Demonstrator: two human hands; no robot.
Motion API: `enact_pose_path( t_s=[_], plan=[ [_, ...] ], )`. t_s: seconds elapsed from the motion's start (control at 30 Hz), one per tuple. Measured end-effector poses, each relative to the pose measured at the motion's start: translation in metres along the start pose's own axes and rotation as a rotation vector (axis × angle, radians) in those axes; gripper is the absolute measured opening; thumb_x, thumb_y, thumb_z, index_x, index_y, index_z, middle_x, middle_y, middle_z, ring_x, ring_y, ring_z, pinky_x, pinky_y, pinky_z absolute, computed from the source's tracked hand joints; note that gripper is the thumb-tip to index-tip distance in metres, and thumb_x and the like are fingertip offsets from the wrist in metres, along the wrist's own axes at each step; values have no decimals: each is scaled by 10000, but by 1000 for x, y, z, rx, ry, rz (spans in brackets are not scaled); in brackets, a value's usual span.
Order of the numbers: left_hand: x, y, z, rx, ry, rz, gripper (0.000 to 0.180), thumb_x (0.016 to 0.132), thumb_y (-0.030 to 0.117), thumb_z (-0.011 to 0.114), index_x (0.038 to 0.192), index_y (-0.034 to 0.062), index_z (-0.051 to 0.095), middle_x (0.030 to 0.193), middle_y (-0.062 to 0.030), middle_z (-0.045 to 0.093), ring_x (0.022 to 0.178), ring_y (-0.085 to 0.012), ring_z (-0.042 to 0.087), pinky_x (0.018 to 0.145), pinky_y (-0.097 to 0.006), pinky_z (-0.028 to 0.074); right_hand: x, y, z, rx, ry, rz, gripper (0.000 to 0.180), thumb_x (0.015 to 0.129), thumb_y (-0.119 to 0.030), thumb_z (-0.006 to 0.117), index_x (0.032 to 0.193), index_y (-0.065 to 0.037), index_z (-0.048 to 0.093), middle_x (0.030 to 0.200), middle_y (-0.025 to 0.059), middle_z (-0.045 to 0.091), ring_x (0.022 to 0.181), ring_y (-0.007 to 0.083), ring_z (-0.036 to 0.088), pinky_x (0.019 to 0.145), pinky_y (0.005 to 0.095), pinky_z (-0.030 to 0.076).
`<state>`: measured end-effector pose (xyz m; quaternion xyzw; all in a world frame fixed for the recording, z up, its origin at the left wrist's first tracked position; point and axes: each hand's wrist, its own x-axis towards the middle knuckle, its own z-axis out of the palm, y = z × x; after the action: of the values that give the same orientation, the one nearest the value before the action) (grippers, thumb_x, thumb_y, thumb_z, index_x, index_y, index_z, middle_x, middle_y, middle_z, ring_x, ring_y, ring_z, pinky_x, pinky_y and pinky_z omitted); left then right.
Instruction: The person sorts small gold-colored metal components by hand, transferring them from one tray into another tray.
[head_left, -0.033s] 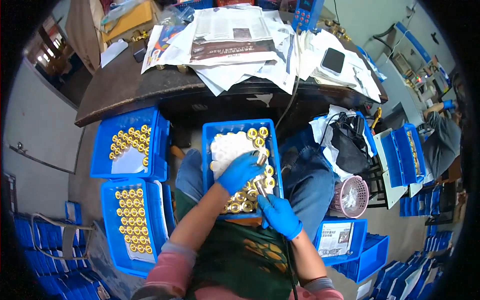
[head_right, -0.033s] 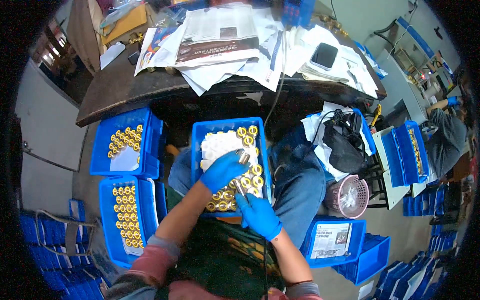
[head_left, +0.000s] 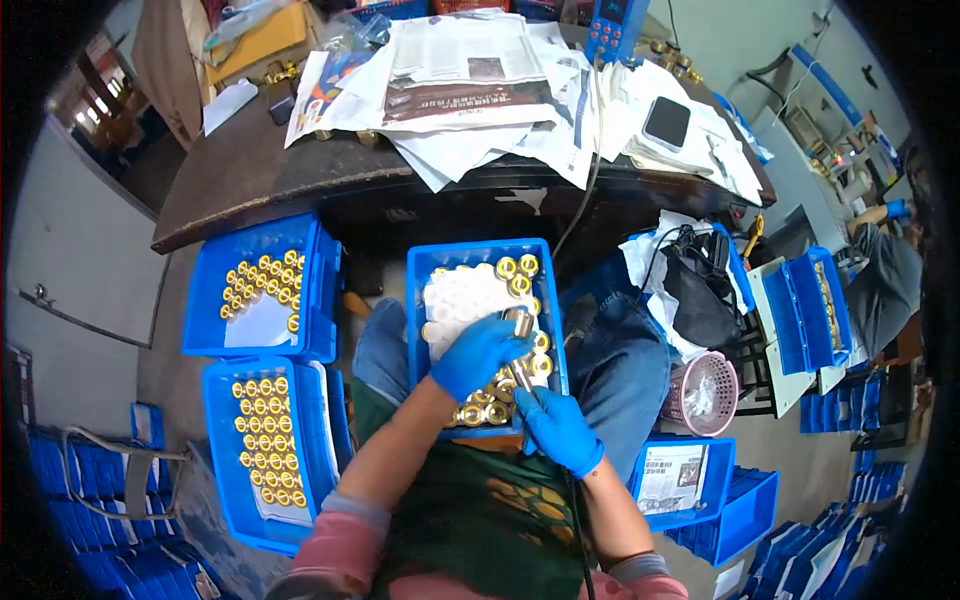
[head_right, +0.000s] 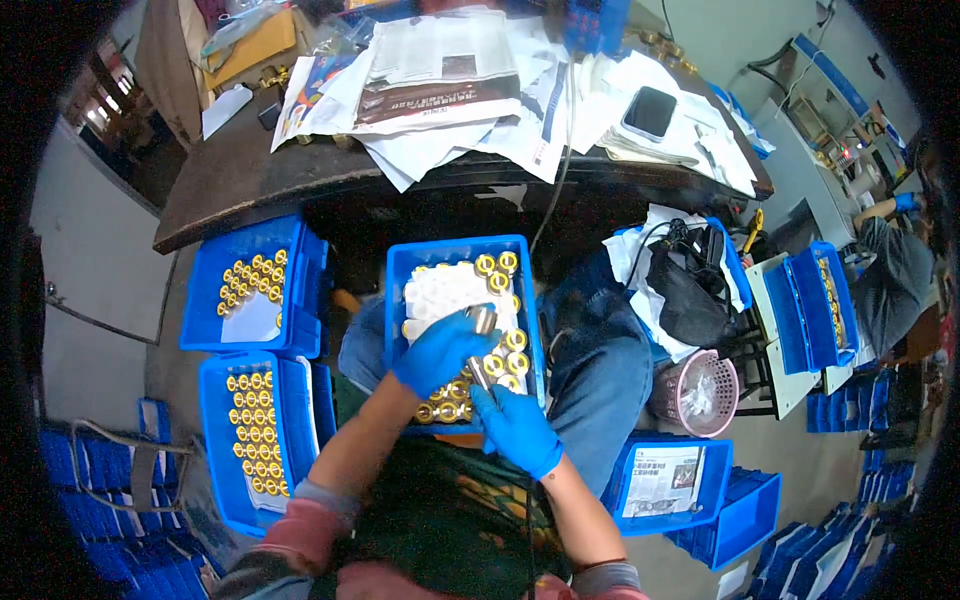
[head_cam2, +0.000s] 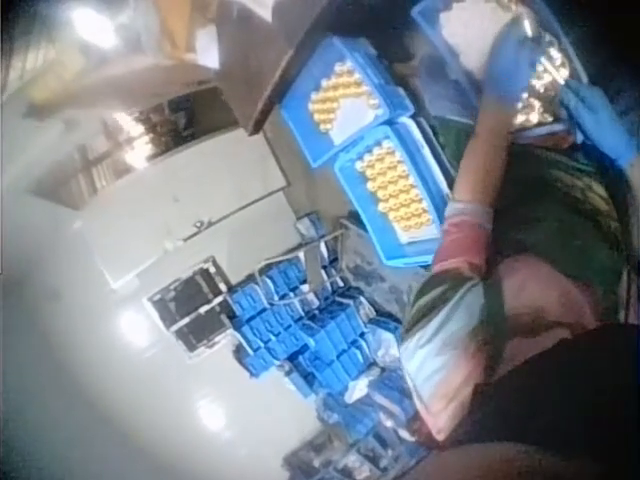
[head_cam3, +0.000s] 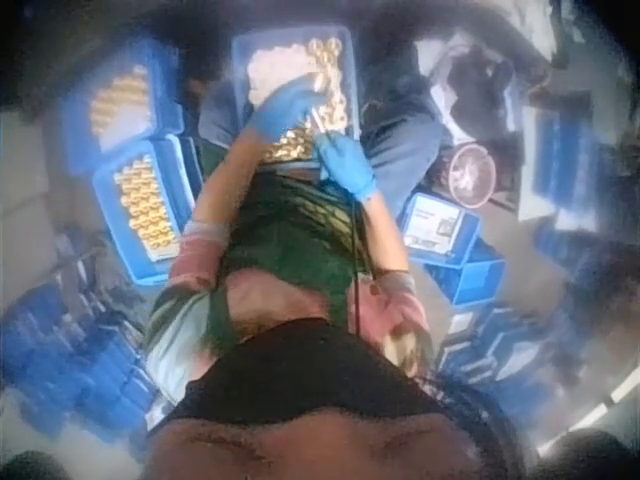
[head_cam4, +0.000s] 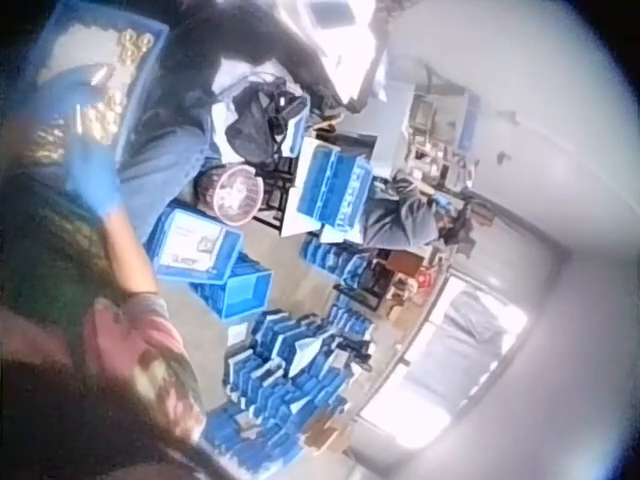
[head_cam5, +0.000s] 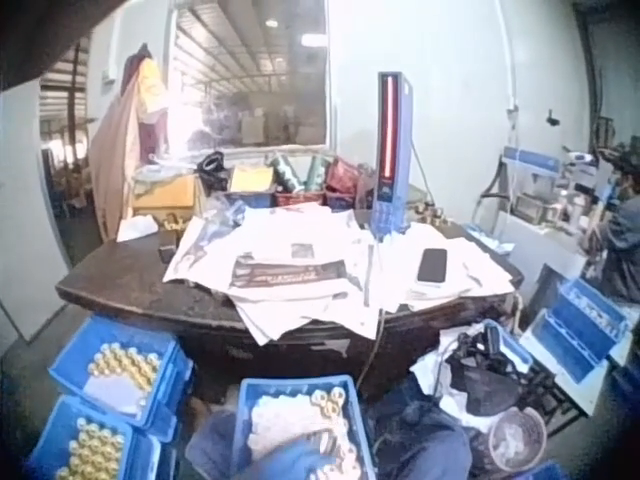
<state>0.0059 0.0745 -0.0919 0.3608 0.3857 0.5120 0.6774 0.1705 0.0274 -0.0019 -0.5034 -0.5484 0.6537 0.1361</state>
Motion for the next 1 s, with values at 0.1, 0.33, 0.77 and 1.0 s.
enact_pose_path(
  t_s=[0.1, 0.33, 0.77, 1.0],
  plan=[
    [-46, 48, 34, -237, -68, -27, 376, 844, 112, 505, 1175, -55, 444, 1188, -163, 491, 1049, -231, 513, 896, -309, 420, 3, 3, 10, 60, 32, -72, 350, 903, -305, 451, 811, 21, 540, 540, 75, 542, 409, 130, 523, 391, 245, 406],
    [-76, 47, 36, -42, 26, -66, 408, 824, 94, 510, 1201, -42, 431, 1134, -133, 514, 1005, -177, 511, 855, -280, 439, -1, 7, 35, -664, 371, -473, 325, 875, -308, 480, 818, 1, 560, 562, 162, 565, 465, 255, 570, 447, 350, 446],
    [-89, 62, 60, -501, 34, 21, 431, 835, 53, 487, 1244, -39, 388, 1159, -146, 495, 1038, -199, 502, 884, -296, 421, -14, -5, 43, -484, 354, -557, 224, 843, -220, 520, 898, -10, 575, 684, 212, 580, 608, 351, 582, 529, 399, 461],
    [-99, 60, 47, -99, 91, 116, 619, 759, -14, 548, 1314, -33, 274, 1204, -169, 455, 1055, -198, 486, 890, -302, 417, -16, 0, 42, -552, 351, -575, 300, 858, -300, 481, 939, -20, 555, 602, 207, 564, 525, 357, 565, 468, 436, 442]
  ],
)
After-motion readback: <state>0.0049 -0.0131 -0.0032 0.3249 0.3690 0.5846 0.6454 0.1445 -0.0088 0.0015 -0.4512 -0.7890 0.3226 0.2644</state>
